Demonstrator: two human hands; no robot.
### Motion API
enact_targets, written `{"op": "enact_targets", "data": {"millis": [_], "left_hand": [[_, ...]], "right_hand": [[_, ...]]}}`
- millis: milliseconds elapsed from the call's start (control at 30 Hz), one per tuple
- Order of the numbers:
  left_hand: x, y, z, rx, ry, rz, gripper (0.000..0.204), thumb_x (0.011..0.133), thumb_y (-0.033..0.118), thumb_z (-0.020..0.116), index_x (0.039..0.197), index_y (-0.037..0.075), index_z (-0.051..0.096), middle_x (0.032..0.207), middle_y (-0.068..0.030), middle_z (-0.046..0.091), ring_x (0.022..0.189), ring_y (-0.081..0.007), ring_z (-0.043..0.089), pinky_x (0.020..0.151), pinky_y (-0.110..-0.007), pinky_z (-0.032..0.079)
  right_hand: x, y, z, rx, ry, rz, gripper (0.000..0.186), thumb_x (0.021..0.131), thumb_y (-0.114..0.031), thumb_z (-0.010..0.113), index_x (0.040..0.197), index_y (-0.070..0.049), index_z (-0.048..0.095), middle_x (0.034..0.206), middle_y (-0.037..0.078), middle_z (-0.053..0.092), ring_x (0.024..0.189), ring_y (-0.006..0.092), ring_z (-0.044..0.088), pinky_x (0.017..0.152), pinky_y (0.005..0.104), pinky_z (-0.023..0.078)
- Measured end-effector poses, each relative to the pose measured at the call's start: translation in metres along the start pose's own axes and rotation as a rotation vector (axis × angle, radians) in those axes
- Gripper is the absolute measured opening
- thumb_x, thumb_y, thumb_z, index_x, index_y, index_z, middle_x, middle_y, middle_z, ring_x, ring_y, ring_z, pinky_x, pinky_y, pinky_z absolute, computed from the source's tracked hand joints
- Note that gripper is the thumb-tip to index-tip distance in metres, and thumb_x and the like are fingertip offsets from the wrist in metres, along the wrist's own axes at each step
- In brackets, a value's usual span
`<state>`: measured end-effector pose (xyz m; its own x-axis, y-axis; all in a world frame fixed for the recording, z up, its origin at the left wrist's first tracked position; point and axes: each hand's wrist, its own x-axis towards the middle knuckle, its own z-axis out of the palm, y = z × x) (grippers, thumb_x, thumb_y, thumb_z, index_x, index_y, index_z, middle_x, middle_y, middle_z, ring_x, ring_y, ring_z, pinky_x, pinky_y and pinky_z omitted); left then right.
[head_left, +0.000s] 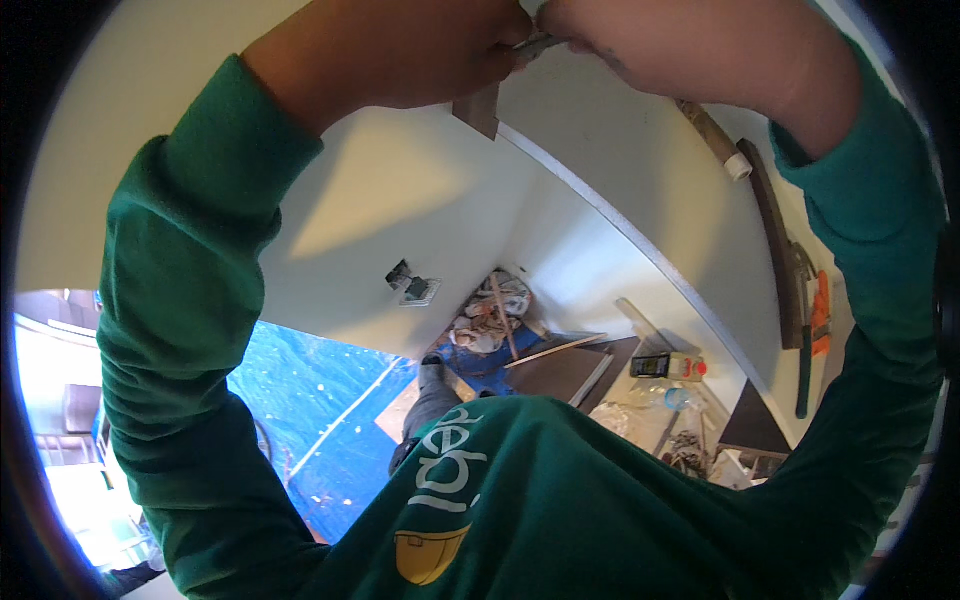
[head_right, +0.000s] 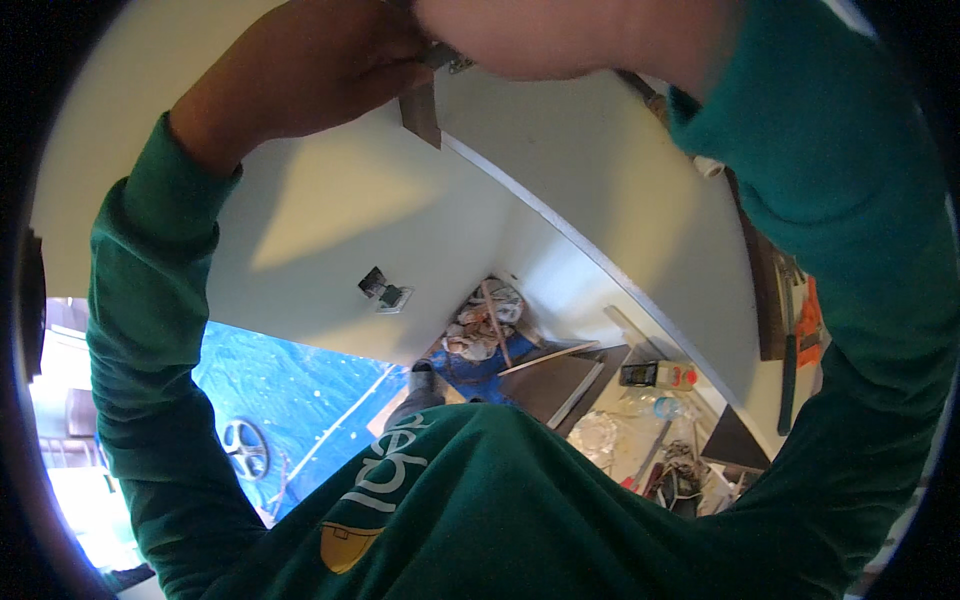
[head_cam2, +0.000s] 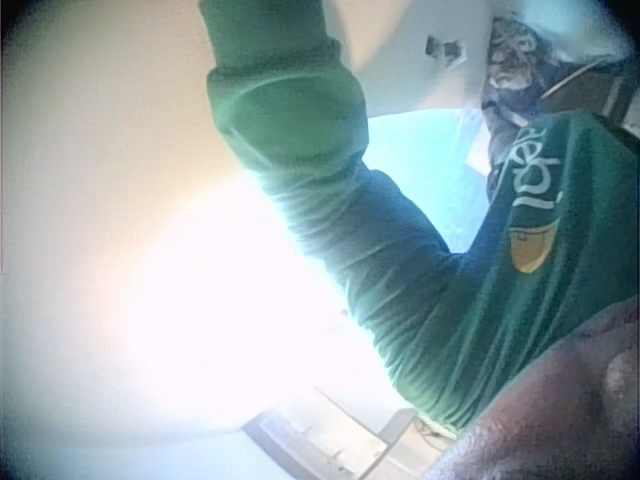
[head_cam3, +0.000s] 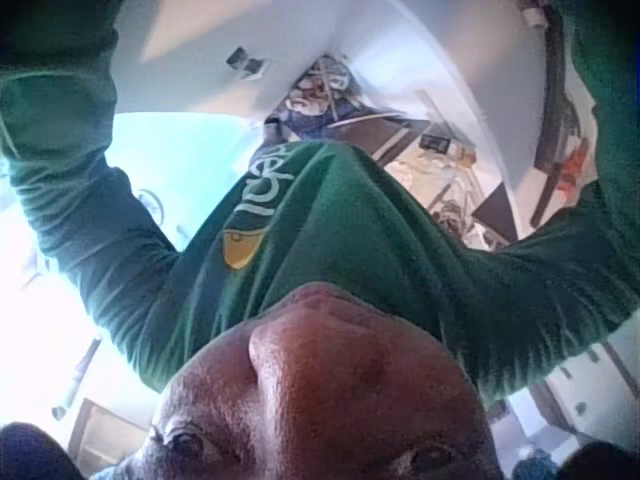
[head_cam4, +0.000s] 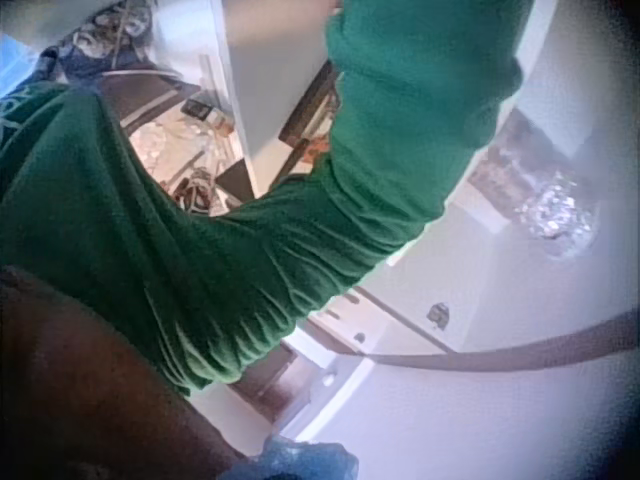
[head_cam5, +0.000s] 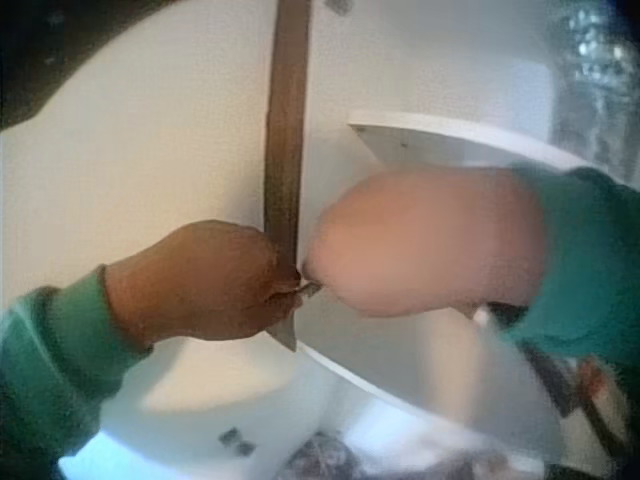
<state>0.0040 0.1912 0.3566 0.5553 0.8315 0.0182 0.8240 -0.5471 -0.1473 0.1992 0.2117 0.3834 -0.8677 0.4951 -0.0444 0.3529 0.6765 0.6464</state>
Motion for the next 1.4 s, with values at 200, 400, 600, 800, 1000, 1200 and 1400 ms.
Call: {"op": "enact_targets", "data": {"millis": [200,400,600,800,1000,1200,1400], "left_hand": [[-0.074,-0.008,0.082,-0.002,0.934,0.188,0.015,0.091,0.006,0.073,0.105,0.001,0.071,0.096,-0.0135,0.074,0.086,-0.0280,0.070,0.073,-0.040,0.054],[-0.162,0.021,0.204,-0.202,1.664,-0.282,0.043,0.093,0.018,0.073,0.131,0.007,0.054,0.128,-0.0184,0.059,0.123,-0.0318,0.058,0.106,-0.053,0.045],[-0.170,-0.021,0.250,-0.099,1.628,-0.545,0.077,0.089,0.029,0.080,0.147,0.015,0.031,0.151,-0.0213,0.036,0.146,-0.0380,0.032,0.121,-0.066,0.022],[-0.164,-0.021,0.254,-0.218,1.581,-0.651,0.079,0.092,0.025,0.077,0.152,0.014,0.026,0.154,-0.0226,0.032,0.145,-0.0358,0.037,0.117,-0.058,0.036],[-0.169,-0.021,0.264,-0.448,1.584,-0.682,0.076,0.095,0.029,0.075,0.152,0.011,0.029,0.151,-0.0217,0.038,0.136,-0.0310,0.050,0.102,-0.044,0.055],[-0.166,-0.019,0.259,-0.324,1.554,-0.697,0.075,0.095,0.036,0.074,0.152,0.010,0.033,0.144,-0.0194,0.045,0.132,-0.0308,0.053,0.106,-0.045,0.050],[-0.159,-0.018,0.256,-0.395,1.563,-0.716,0.075,0.095,0.039,0.073,0.151,0.009,0.033,0.143,-0.0186,0.042,0.135,-0.0311,0.047,0.111,-0.048,0.044]], "right_hand": [[0.020,-0.008,-0.033,0.063,-0.123,0.002,0.016,0.088,-0.011,0.061,0.094,0.001,0.070,0.087,0.020,0.070,0.084,0.0384,0.069,0.076,0.0465,0.055],[0.022,-0.009,-0.029,0.119,-0.053,-0.017,0.019,0.094,-0.018,0.062,0.098,-0.002,0.071,0.086,0.020,0.070,0.084,0.0390,0.069,0.076,0.0475,0.054],[0.031,-0.015,-0.025,-0.051,-0.115,0.027,0.018,0.093,-0.019,0.062,0.094,-0.003,0.070,0.083,0.019,0.069,0.080,0.0397,0.068,0.074,0.0488,0.053],[0.040,0.008,-0.011,-0.033,-0.099,-0.038,0.018,0.092,-0.021,0.063,0.090,-0.004,0.069,0.081,0.019,0.069,0.077,0.0398,0.067,0.071,0.0489,0.052],[0.042,0.009,0.001,0.034,-0.110,0.013,0.020,0.091,-0.022,0.064,0.092,-0.004,0.072,0.084,0.019,0.070,0.078,0.0409,0.067,0.072,0.0492,0.053],[0.045,0.014,-0.011,0.027,-0.126,0.044,0.021,0.091,-0.023,0.065,0.093,-0.004,0.074,0.085,0.020,0.070,0.081,0.0406,0.068,0.074,0.0492,0.053],[0.037,0.003,0.003,0.139,-0.068,0.030,0.019,0.088,-0.018,0.066,0.095,-0.003,0.074,0.086,0.021,0.070,0.083,0.0410,0.068,0.074,0.0488,0.053]]}}
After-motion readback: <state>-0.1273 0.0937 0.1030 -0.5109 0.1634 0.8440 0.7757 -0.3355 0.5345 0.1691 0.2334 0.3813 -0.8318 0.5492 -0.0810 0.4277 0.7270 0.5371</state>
